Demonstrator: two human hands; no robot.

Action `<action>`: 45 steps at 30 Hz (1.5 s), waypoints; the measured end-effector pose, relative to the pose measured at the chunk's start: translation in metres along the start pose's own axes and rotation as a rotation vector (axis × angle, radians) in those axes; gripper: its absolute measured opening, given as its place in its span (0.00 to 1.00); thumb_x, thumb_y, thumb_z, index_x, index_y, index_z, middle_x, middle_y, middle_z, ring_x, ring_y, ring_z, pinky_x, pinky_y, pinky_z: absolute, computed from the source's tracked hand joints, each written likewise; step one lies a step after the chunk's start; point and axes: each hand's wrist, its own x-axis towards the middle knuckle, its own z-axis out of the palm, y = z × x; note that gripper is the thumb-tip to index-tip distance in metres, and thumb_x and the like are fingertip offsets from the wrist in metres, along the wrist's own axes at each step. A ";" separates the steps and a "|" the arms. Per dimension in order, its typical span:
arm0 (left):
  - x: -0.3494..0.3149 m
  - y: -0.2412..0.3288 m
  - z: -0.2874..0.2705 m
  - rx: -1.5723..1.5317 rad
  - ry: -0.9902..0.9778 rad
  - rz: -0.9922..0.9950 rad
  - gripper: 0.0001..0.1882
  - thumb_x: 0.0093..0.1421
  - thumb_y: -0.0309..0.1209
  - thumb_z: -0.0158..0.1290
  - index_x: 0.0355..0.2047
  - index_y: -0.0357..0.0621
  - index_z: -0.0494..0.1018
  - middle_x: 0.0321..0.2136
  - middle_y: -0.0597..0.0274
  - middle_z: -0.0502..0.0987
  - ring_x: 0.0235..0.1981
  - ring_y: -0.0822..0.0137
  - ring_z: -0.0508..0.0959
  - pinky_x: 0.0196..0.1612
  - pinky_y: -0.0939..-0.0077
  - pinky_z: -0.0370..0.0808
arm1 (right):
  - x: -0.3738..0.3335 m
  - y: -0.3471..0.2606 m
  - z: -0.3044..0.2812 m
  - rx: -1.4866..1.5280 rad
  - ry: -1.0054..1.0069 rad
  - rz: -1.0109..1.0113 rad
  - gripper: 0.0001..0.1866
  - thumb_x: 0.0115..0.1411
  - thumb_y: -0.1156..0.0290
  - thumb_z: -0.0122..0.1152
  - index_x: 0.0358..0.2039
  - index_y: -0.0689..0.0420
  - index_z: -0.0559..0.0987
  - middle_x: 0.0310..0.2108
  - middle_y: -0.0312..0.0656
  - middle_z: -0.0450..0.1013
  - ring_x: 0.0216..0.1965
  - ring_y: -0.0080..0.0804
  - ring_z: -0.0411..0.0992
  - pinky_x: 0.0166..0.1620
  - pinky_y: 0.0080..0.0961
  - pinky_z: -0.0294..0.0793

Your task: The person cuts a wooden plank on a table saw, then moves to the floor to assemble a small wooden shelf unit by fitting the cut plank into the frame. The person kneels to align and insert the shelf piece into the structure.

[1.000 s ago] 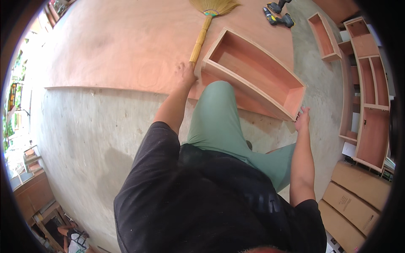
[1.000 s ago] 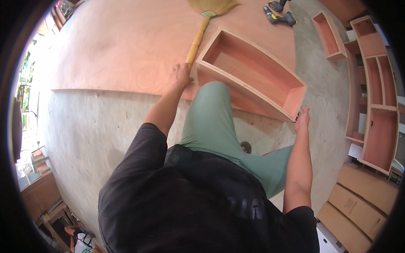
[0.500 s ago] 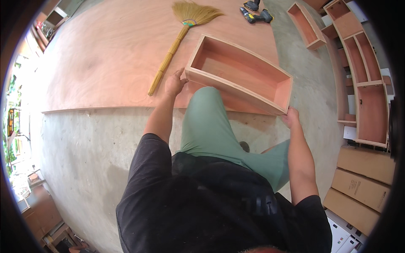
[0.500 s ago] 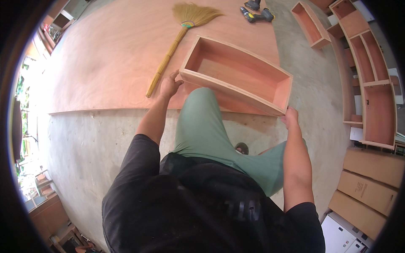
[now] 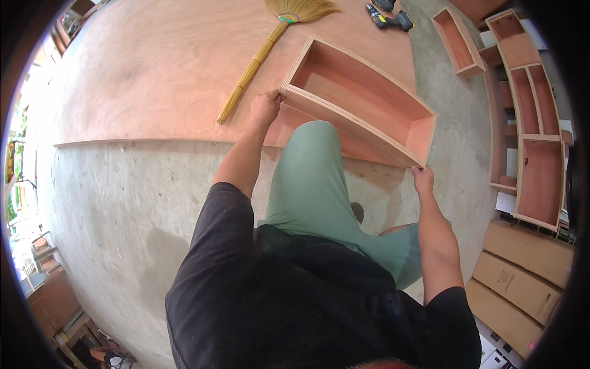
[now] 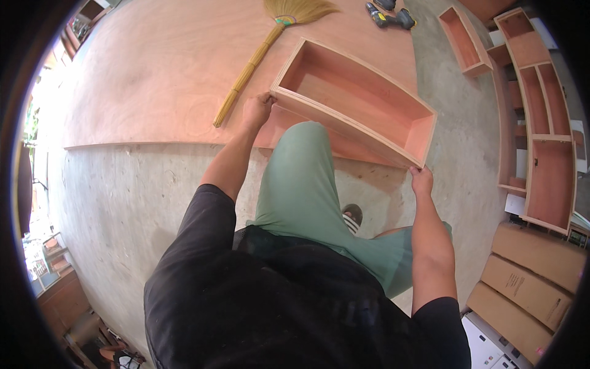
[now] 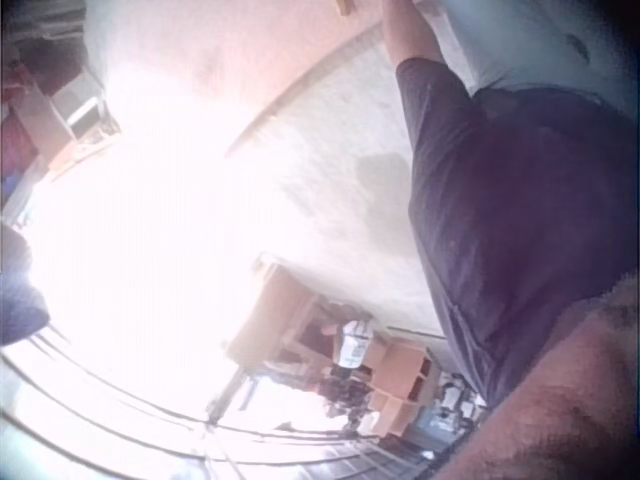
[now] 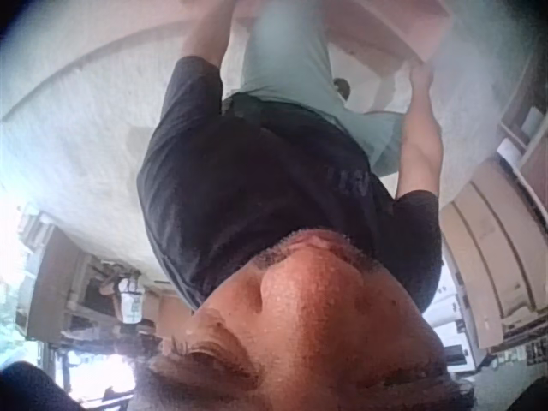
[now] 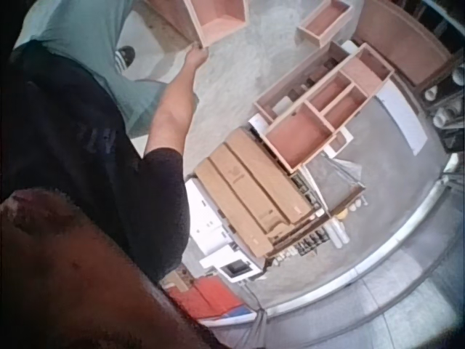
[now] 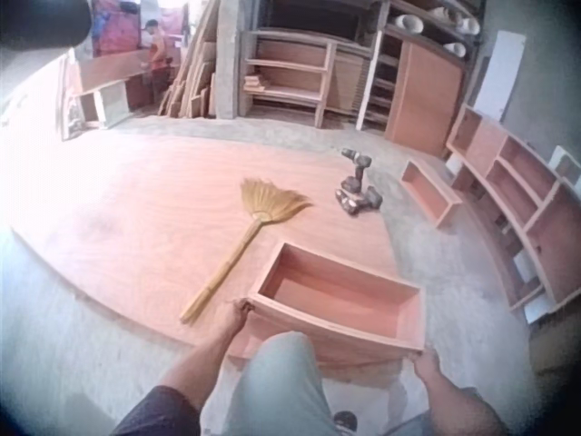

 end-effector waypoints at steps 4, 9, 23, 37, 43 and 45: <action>0.004 0.008 0.000 -0.101 -0.037 0.102 0.08 0.61 0.33 0.52 0.34 0.52 0.82 0.32 0.56 0.83 0.35 0.54 0.82 0.40 0.58 0.77 | -0.005 0.008 0.004 -0.105 0.072 -0.035 0.17 0.60 0.61 0.64 0.43 0.60 0.82 0.35 0.50 0.81 0.37 0.43 0.80 0.41 0.36 0.75; 0.011 -0.004 0.004 -0.082 -0.085 0.025 0.10 0.64 0.36 0.52 0.38 0.52 0.83 0.33 0.54 0.83 0.35 0.54 0.83 0.39 0.59 0.77 | -0.004 0.007 0.010 -0.042 0.129 -0.018 0.19 0.58 0.57 0.65 0.43 0.57 0.83 0.39 0.51 0.80 0.41 0.48 0.79 0.44 0.39 0.75; 0.012 0.004 0.001 0.160 -0.022 0.105 0.09 0.61 0.39 0.55 0.33 0.54 0.82 0.28 0.52 0.81 0.30 0.49 0.81 0.35 0.56 0.76 | -0.011 -0.007 0.008 -0.031 0.105 0.108 0.15 0.58 0.61 0.66 0.44 0.51 0.84 0.39 0.48 0.81 0.40 0.46 0.79 0.44 0.38 0.75; 0.016 0.012 -0.023 0.045 -0.020 0.246 0.11 0.63 0.41 0.56 0.40 0.52 0.81 0.26 0.52 0.81 0.27 0.48 0.81 0.30 0.56 0.76 | -0.010 -0.006 0.003 0.108 0.107 0.059 0.18 0.57 0.62 0.66 0.46 0.55 0.81 0.41 0.50 0.80 0.45 0.49 0.77 0.48 0.42 0.74; 0.024 0.008 -0.031 0.127 -0.012 0.255 0.12 0.63 0.42 0.55 0.39 0.50 0.81 0.25 0.47 0.79 0.27 0.45 0.80 0.30 0.52 0.75 | -0.007 0.006 0.009 0.142 0.164 -0.042 0.18 0.58 0.60 0.66 0.46 0.55 0.80 0.41 0.51 0.79 0.44 0.52 0.77 0.47 0.42 0.74; 0.020 0.017 -0.032 0.144 0.003 0.193 0.11 0.63 0.41 0.56 0.36 0.50 0.81 0.23 0.47 0.79 0.27 0.45 0.80 0.30 0.53 0.75 | -0.011 -0.005 0.003 0.032 0.158 -0.008 0.18 0.59 0.59 0.65 0.45 0.55 0.80 0.40 0.52 0.79 0.44 0.53 0.77 0.46 0.43 0.74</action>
